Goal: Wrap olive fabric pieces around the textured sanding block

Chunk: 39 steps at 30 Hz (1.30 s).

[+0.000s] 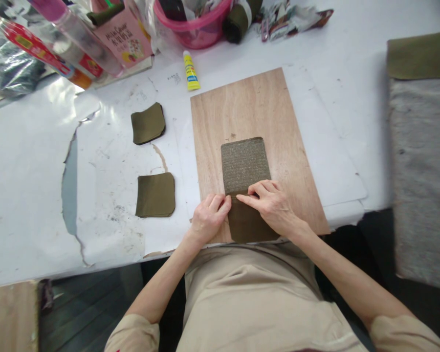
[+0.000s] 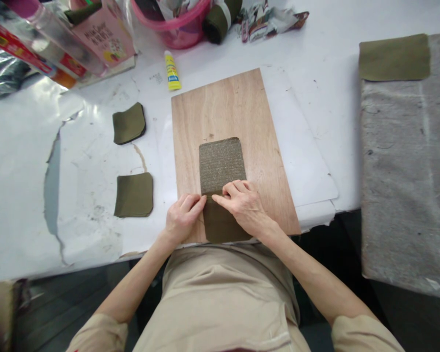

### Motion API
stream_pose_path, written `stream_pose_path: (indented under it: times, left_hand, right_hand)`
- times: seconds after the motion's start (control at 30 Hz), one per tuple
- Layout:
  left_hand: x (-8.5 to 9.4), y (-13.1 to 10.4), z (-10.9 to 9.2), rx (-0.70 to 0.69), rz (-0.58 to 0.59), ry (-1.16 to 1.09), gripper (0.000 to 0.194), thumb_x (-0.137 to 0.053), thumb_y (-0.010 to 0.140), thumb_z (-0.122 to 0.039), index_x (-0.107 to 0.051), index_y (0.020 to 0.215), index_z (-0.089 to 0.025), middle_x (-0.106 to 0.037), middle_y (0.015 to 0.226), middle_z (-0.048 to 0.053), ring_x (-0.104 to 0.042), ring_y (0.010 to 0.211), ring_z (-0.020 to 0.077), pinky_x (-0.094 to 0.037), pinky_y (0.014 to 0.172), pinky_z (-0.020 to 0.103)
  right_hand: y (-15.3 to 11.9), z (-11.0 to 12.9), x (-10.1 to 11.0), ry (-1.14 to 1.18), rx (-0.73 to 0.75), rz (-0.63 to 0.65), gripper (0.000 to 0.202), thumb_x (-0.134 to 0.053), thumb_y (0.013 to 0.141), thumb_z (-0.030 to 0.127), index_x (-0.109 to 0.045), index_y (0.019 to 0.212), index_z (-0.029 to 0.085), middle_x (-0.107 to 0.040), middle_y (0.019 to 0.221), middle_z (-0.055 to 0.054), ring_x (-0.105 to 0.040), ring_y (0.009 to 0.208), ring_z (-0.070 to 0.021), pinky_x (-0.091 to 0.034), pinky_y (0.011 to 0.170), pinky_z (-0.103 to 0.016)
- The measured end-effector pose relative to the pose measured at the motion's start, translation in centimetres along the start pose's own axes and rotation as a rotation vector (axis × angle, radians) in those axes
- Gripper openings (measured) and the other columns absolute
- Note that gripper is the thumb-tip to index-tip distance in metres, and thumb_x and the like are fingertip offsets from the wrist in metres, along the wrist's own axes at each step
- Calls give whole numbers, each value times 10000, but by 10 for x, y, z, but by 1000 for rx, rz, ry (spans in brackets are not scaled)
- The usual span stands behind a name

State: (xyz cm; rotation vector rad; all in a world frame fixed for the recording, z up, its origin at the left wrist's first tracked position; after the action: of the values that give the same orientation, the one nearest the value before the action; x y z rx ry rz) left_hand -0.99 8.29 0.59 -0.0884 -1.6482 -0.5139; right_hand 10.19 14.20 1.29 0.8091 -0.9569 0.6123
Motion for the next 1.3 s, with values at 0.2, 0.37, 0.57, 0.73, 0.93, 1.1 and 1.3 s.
stream_pose_path:
  times: [0.2,0.37,0.57,0.73,0.93,1.1,1.3]
  left_hand:
    - [-2,-1,1,3,15,-15,249,-438,960,-136,-560,1176,-159,-640,959,100,-585,850,191,-514,678,292]
    - [-2,-3,0,-2,19,-9,262,-442,959,-134,-555,1194,-162,-638,973,99,-586,856,191,-519,691,295]
    - [1,-3,0,20,4,-21,288,-445,962,-138,-543,1231,-165,-641,977,105,-589,861,196,-523,703,311]
    - [2,-6,-1,41,3,-16,304,-476,950,-132,-540,1247,-150,-647,997,115,-588,880,208,-525,717,322]
    - [0,-16,4,94,9,-66,309,-458,955,-129,-554,1246,-163,-641,1048,122,-586,916,210,-531,773,343]
    - [3,-21,19,241,-50,-189,233,-472,951,-147,-605,1137,-189,-632,1011,85,-578,913,189,-530,787,318]
    - [7,-18,22,332,-106,-265,225,-453,949,-138,-604,1107,-190,-614,1015,73,-587,932,167,-525,808,289]
  right_hand:
    - [1,0,0,5,-5,9,233,-501,973,217,-699,1089,261,-598,927,-53,-485,910,-190,-345,851,-330]
    - [0,-1,-3,7,-13,17,240,-503,973,221,-694,1112,266,-603,934,-53,-494,919,-192,-347,861,-339]
    - [0,-1,-2,12,-13,21,247,-494,975,215,-699,1105,261,-602,927,-56,-490,915,-193,-346,858,-337]
    - [0,-1,-4,-1,-11,37,241,-500,973,216,-694,1107,265,-597,928,-52,-483,920,-193,-344,862,-337]
    - [0,-1,-5,13,-5,32,242,-520,962,212,-693,1124,265,-603,926,-52,-489,920,-195,-350,860,-337]
    - [0,-1,-5,7,-8,32,242,-520,959,205,-696,1111,270,-605,932,-52,-486,915,-199,-349,854,-341]
    - [0,0,-6,-4,1,30,240,-520,963,213,-688,1124,271,-600,937,-52,-482,923,-197,-344,854,-338]
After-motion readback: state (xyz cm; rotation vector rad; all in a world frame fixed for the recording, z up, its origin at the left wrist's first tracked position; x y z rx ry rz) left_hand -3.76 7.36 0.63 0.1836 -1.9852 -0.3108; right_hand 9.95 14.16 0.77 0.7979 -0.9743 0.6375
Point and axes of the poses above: each hand's wrist, its own y-axis towards the middle knuckle, its own x-axis out of the back of the hand, z = x × y, the point moved 9 cm from there along y, towards the middle knuckle
